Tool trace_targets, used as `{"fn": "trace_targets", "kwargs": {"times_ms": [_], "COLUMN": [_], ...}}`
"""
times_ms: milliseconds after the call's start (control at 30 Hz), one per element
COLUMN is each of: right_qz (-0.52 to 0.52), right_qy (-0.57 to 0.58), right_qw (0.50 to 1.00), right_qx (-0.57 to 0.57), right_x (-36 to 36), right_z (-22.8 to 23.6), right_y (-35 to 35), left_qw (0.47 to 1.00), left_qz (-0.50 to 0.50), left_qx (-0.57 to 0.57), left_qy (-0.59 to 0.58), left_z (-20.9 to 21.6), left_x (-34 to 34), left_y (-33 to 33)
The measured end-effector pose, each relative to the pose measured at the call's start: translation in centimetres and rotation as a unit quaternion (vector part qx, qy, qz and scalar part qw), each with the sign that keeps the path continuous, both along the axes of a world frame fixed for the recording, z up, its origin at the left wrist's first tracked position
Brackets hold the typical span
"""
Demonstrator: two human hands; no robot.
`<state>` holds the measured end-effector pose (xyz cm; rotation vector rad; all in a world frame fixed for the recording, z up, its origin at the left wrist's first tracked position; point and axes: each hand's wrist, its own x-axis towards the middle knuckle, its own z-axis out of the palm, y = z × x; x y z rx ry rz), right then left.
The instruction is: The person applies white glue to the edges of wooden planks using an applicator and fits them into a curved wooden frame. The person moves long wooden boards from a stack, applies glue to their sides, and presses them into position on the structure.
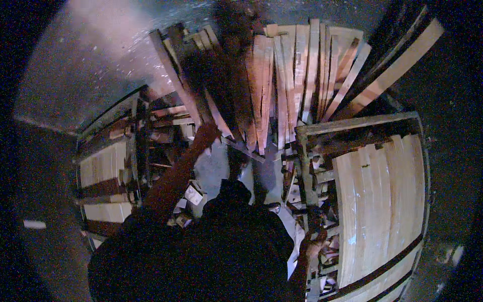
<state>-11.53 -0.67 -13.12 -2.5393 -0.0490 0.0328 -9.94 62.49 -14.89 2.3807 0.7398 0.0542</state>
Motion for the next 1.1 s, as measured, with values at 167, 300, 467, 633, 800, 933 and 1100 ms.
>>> {"fn": "trace_targets", "kwargs": {"times_ms": [167, 300, 467, 633, 800, 933, 1100], "right_qz": [-0.123, -0.273, -0.116, -0.054, -0.091, -0.013, 0.066], "right_qy": [0.062, 0.159, 0.200, 0.224, 0.239, 0.235, 0.182], "right_qw": [0.983, 0.949, 0.969, 0.971, 0.966, 0.968, 0.956], "right_qx": [-0.120, 0.017, -0.089, -0.062, 0.031, 0.089, 0.221], "right_x": [-2.7, -6.3, -5.9, -5.6, -5.2, -2.9, -0.4], "right_z": [4.1, 6.6, 10.5, 9.6, 8.4, 7.7, 6.2], "right_y": [2.7, 7.9, 21.0, 26.5, 27.9, 28.0, 30.2], "left_qw": [0.984, 0.948, 0.933, 0.919, 0.909, 0.936, 0.920], "left_qz": [0.017, -0.082, -0.107, -0.012, -0.164, -0.175, -0.267], "left_qx": [0.076, 0.100, 0.269, 0.317, 0.353, 0.281, -0.194], "left_qy": [-0.159, -0.290, -0.215, -0.233, -0.147, -0.121, -0.213], "left_z": [-2.9, -7.0, -6.5, -4.6, -3.8, -4.9, 16.7], "left_x": [16.4, 28.8, 31.1, 29.5, 21.1, 12.8, 8.5], "left_y": [12.4, 20.6, 20.0, 19.1, 15.0, 9.7, -4.3]}}
